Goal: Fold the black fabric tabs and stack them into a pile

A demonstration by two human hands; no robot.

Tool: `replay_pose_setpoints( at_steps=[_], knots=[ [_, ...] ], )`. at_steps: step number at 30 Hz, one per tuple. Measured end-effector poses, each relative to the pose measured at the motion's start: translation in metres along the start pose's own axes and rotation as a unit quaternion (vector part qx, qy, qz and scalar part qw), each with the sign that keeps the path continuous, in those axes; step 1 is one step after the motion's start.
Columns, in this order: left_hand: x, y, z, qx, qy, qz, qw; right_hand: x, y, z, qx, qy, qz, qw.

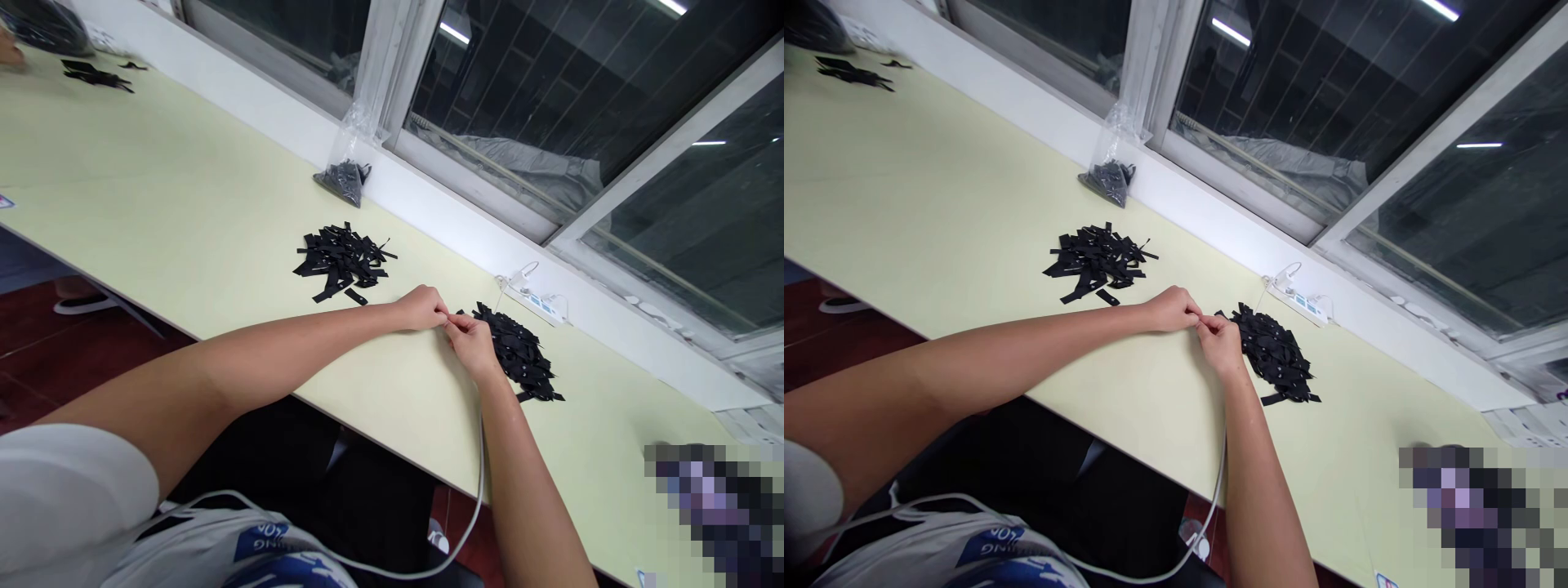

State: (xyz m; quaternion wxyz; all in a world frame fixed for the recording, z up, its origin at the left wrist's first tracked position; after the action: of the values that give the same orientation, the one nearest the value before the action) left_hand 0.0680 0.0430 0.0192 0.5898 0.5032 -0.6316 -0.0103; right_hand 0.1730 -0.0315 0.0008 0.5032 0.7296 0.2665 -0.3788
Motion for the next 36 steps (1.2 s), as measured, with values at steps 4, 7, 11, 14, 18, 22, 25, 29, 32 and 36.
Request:
replay_pose_setpoints(
  at_steps=[4, 7, 11, 14, 18, 22, 25, 29, 32, 36],
  knots=[
    [-0.002, 0.001, -0.002, 0.012, -0.016, -0.019, 1.000, 0.000, -0.001, 0.000, 0.012, -0.006, 0.011, 1.000],
    [-0.003, -0.003, -0.003, 0.005, -0.031, -0.018, 0.999, 0.004, 0.001, -0.001, 0.025, -0.022, 0.025, 0.999],
    [-0.002, -0.006, -0.001, -0.006, -0.048, -0.019, 0.999, 0.004, 0.006, -0.001, 0.039, -0.022, 0.067, 0.997],
    [0.000, -0.005, 0.000, -0.018, -0.054, -0.027, 0.998, 0.000, 0.009, 0.001, 0.044, -0.013, 0.120, 0.992],
    [0.006, 0.000, 0.002, -0.031, -0.078, -0.049, 0.995, -0.007, 0.011, 0.003, 0.044, 0.003, 0.177, 0.983],
    [0.006, 0.002, 0.001, -0.032, -0.079, -0.065, 0.994, -0.008, 0.009, 0.003, 0.030, 0.009, 0.198, 0.980],
    [0.005, 0.004, 0.001, -0.040, -0.073, -0.066, 0.994, -0.005, 0.009, 0.002, 0.023, 0.009, 0.199, 0.980],
    [0.002, 0.008, 0.003, -0.052, -0.047, -0.057, 0.996, -0.004, 0.008, 0.003, 0.002, 0.009, 0.208, 0.978],
    [0.001, 0.012, 0.003, -0.053, -0.027, -0.046, 0.997, -0.005, 0.008, 0.003, -0.007, 0.009, 0.217, 0.976],
    [-0.003, 0.016, 0.001, -0.061, -0.008, -0.018, 0.998, -0.006, 0.007, 0.004, -0.018, 0.010, 0.217, 0.976]
  ],
)
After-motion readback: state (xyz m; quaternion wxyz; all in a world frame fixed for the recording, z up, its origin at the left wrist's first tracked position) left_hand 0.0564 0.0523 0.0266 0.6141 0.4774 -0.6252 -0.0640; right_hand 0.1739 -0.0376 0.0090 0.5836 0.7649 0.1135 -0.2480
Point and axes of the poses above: each hand's wrist, its own z-axis away from the middle knuckle, its own y-axis out of the back of the hand, x = y × z, the point moved 8 cm from there along -z, towards the middle knuckle, and after that the axes turned 2 degrees about z, right-handed, at the moved point
